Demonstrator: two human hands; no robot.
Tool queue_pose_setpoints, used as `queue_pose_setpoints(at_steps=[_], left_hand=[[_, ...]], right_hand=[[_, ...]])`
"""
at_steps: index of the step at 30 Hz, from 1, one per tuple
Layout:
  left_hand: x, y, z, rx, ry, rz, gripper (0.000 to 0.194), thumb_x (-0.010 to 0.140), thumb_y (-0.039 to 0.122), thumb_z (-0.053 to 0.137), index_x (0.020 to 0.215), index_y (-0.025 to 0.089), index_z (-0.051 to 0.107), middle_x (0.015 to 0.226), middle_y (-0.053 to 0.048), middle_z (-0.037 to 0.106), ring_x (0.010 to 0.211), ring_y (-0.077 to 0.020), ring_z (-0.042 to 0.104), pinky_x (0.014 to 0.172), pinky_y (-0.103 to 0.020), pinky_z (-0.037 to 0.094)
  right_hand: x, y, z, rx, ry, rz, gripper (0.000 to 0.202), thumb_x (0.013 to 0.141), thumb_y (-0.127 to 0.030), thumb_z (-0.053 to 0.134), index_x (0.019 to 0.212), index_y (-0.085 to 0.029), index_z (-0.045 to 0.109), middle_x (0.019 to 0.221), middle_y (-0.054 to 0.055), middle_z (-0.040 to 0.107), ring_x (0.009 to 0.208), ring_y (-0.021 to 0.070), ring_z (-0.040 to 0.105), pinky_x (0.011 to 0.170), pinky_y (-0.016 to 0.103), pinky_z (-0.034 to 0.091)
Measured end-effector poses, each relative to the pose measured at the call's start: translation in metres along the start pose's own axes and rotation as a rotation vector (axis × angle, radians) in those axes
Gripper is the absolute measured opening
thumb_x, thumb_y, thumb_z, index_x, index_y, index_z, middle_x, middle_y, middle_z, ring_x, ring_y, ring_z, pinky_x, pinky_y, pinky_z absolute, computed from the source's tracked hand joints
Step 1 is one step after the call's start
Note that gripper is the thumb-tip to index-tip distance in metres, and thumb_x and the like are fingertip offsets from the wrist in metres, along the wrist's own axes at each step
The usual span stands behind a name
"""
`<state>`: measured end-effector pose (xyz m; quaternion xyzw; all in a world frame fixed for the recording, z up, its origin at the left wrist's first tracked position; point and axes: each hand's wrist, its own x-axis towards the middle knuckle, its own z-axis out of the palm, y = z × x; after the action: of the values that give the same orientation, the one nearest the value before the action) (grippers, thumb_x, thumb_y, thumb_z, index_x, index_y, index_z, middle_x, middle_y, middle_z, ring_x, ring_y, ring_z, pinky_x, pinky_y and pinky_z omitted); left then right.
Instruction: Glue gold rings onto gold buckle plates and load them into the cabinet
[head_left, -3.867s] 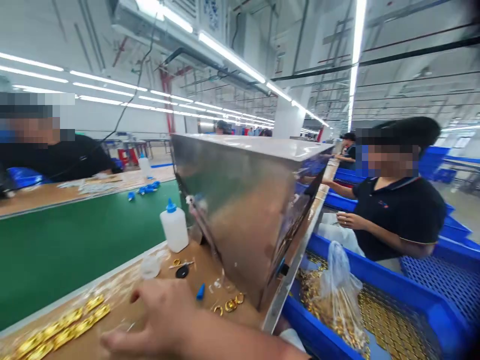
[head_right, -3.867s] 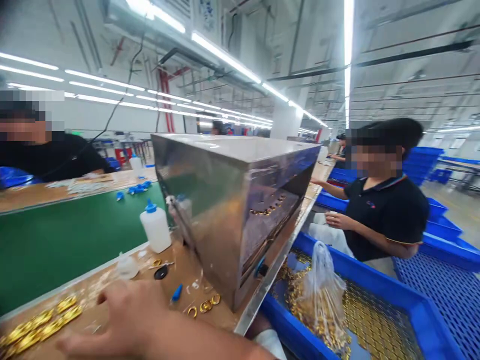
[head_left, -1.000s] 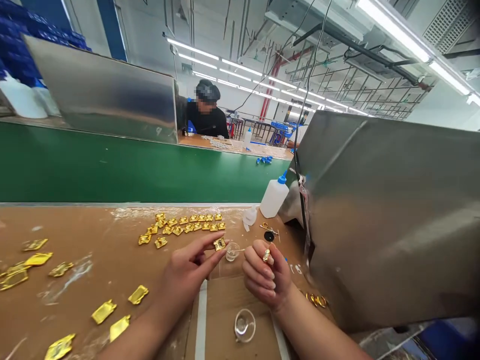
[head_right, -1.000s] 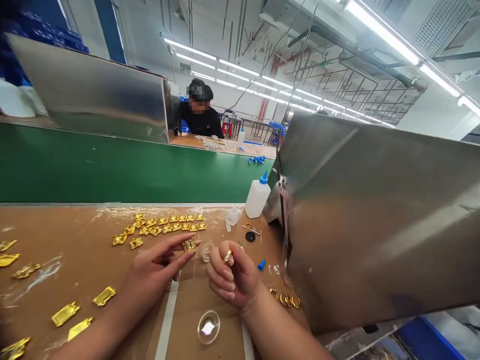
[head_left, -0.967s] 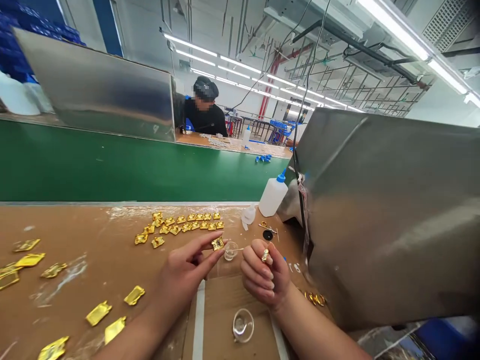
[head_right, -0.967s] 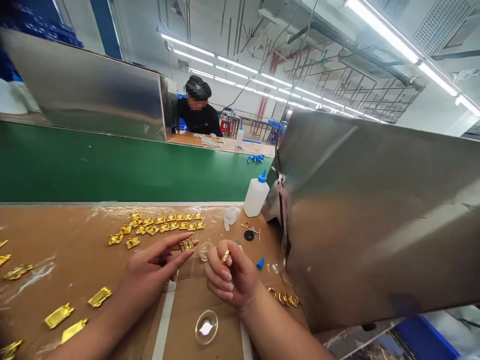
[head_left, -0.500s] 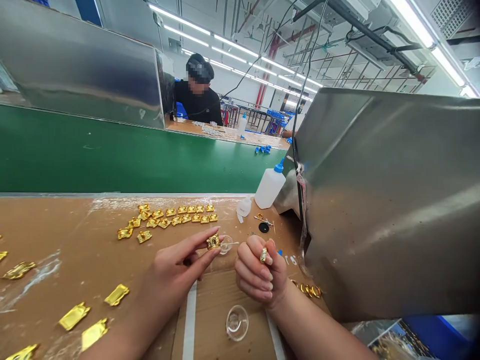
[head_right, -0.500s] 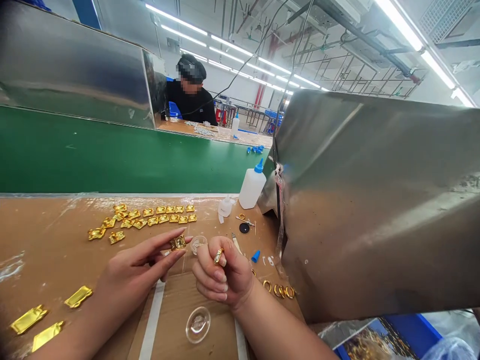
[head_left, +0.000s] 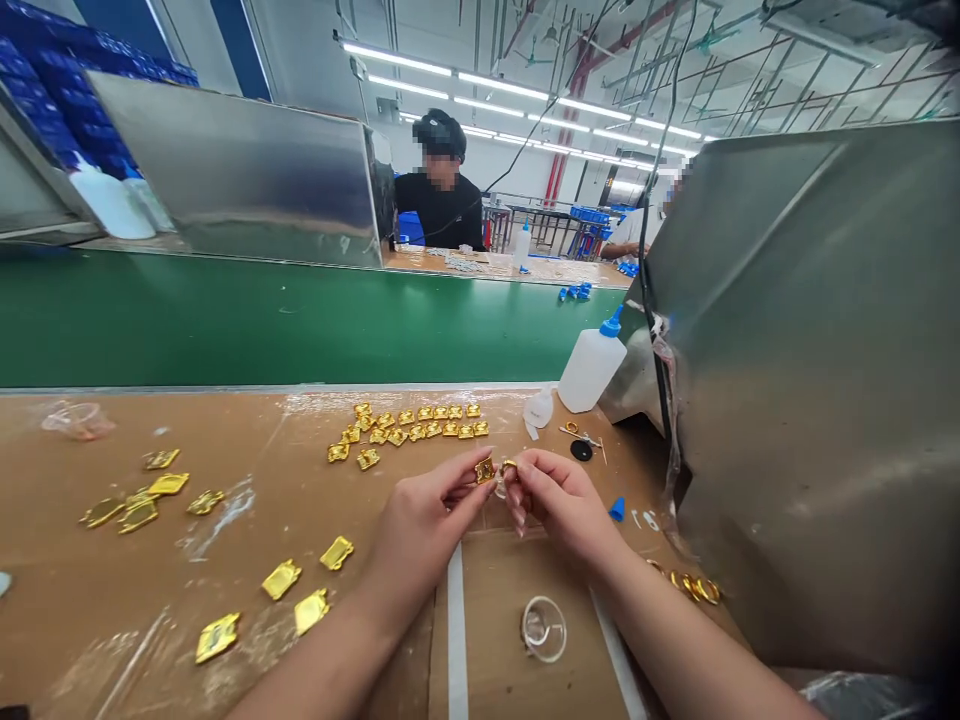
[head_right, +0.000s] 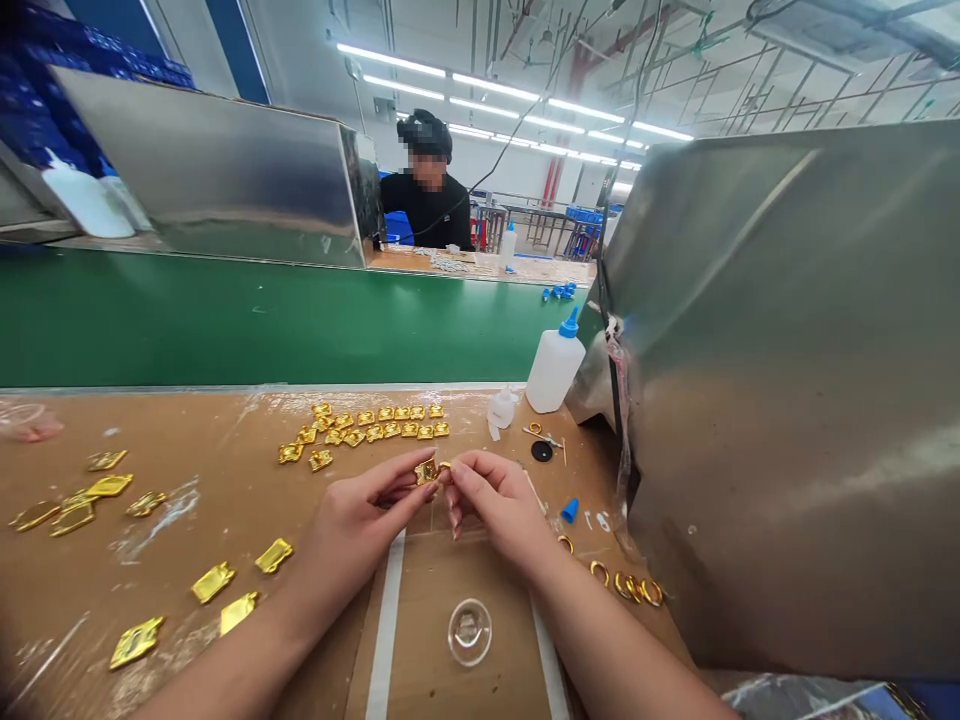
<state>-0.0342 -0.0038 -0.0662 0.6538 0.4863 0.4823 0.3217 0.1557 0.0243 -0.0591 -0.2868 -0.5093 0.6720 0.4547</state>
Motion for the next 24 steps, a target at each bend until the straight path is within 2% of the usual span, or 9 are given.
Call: queue_pose_setpoints(at_steps=[5,10,24], left_hand=[[0.000,0.002,-0.001,0.088,0.014,0.035,0.033,0.097,0.026,0.070,0.130,0.029,0.072,0.112,0.001,0.081,0.095,-0.0187,0.078,0.087,-0.032,0.062],[-0.003,0.002,-0.001,0.229,0.005,0.118,0.037,0.097,0.017,0.070,0.132,0.028,0.070,0.113,0.001,0.081,0.094,-0.0206,0.079,0.078,-0.032,0.063],[-0.006,0.009,-0.003,0.347,-0.012,0.228,0.037,0.100,0.017,0.067,0.136,0.025,0.066,0.118,-0.001,0.080,0.098,-0.0213,0.079,0.081,-0.031,0.063]], right_hand=[[-0.002,0.000,0.002,-0.177,-0.005,0.003,0.039,0.093,-0.052,0.074,0.084,-0.015,0.069,0.072,-0.001,0.062,0.058,0.0073,0.056,0.053,0.019,0.051],[-0.004,0.002,0.007,-0.243,0.021,-0.004,0.038,0.094,-0.051,0.073,0.082,-0.015,0.067,0.070,-0.002,0.061,0.056,0.0070,0.054,0.051,0.018,0.049],[-0.007,0.003,0.011,-0.322,0.096,-0.002,0.038,0.093,-0.053,0.073,0.083,-0.017,0.068,0.065,-0.003,0.057,0.052,0.0081,0.054,0.048,0.019,0.048]])
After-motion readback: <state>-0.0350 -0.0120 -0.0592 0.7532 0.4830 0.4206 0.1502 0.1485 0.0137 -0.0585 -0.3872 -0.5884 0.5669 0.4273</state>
